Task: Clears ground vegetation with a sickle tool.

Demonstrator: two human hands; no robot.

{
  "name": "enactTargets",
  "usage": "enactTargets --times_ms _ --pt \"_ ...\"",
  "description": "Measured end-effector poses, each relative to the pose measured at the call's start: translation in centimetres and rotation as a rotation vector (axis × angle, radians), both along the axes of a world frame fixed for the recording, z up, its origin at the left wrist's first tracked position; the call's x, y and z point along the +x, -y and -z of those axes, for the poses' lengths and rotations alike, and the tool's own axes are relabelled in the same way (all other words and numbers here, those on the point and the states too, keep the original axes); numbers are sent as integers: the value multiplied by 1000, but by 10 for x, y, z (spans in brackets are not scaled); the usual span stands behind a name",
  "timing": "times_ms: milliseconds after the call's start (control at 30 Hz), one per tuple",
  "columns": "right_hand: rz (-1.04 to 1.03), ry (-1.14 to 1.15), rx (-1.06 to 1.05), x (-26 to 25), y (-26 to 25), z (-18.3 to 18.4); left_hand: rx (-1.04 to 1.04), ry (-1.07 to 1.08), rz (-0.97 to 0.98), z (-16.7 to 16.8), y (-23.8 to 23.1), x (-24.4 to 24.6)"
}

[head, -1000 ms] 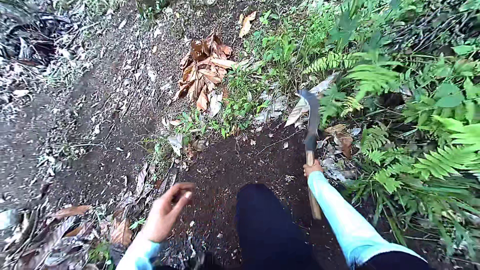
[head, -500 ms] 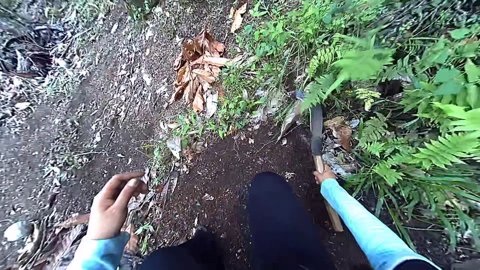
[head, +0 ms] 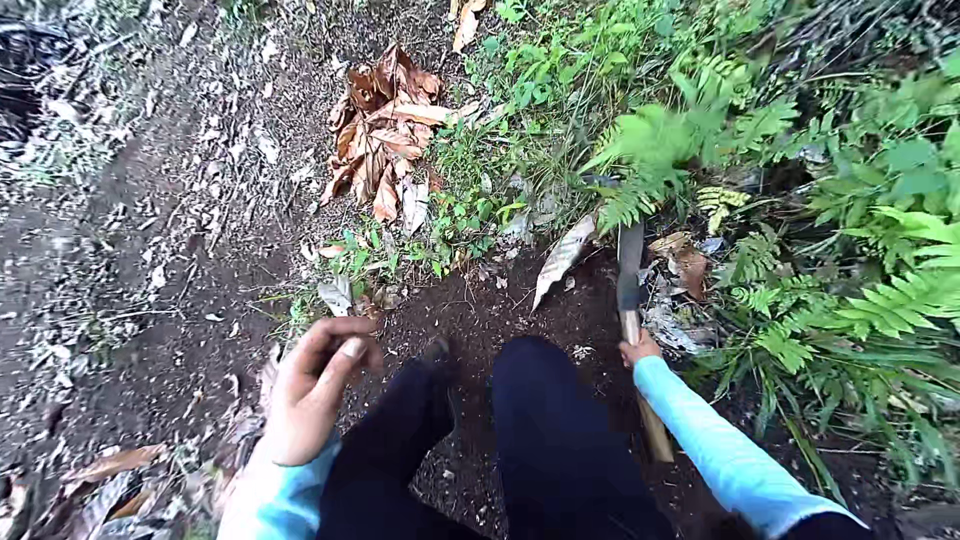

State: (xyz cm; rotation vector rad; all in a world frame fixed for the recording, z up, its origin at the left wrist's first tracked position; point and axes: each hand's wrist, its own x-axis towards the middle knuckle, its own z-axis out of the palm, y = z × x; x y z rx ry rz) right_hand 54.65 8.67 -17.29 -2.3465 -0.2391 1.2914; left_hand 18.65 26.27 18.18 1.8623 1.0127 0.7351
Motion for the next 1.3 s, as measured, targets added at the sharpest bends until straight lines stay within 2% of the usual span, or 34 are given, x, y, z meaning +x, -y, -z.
enactTargets --times_ms 67,133,200,267,333,400,433,500,567,633,700,733,800,867,933,967,1033,1100,1200,1233,1300 --pt "123 73 78 25 -17 -41 -1 -25 38 22 -7 13" --pt "316 164 205 52 -69 -81 50 -63 170 35 -12 22" --pt "543 174 343 69 -131 -95 68 -70 301 36 -16 27" --pt "581 174 321 60 -172 -87 103 -70 377 36 -18 28" --pt "287 201 114 14 -144 -41 118 -52 388 34 -23 23" --pt "-8 133 -39 -26 -72 9 117 -36 347 33 -32 15" --pt "-42 75 -81 -37 -44 15 115 -43 311 33 -37 10" --pt "68 19 -57 -37 -7 6 103 -53 251 35 -39 2" --pt "215 43 44 -14 -24 -25 101 -60 230 35 -41 -3" --pt "413 88 169 12 -76 -58 87 -65 231 35 -37 -6" --pt "605 85 283 36 -136 -62 89 -73 243 36 -34 -8" --pt "622 86 282 38 -159 -59 94 -72 244 36 -33 -7" --pt "396 146 150 7 -155 -23 96 -65 246 33 -29 -8" --pt "47 146 5 -27 -98 20 103 -38 239 30 -31 -8" --pt "-106 51 -111 -32 -59 25 105 -41 201 30 -32 -9" --pt "-96 15 -123 -26 -47 16 96 -48 189 30 -30 -11" --pt "0 5 -23 1 -62 -12 107 -45 185 29 -30 -11" --pt "151 72 99 29 -100 -42 102 -46 194 27 -25 -12" --pt "437 154 250 64 -177 -63 94 -68 214 28 -19 -10" --pt "458 156 256 61 -191 -61 91 -74 218 28 -17 -9" --pt "268 141 158 17 -161 -34 97 -71 222 27 -15 -8"
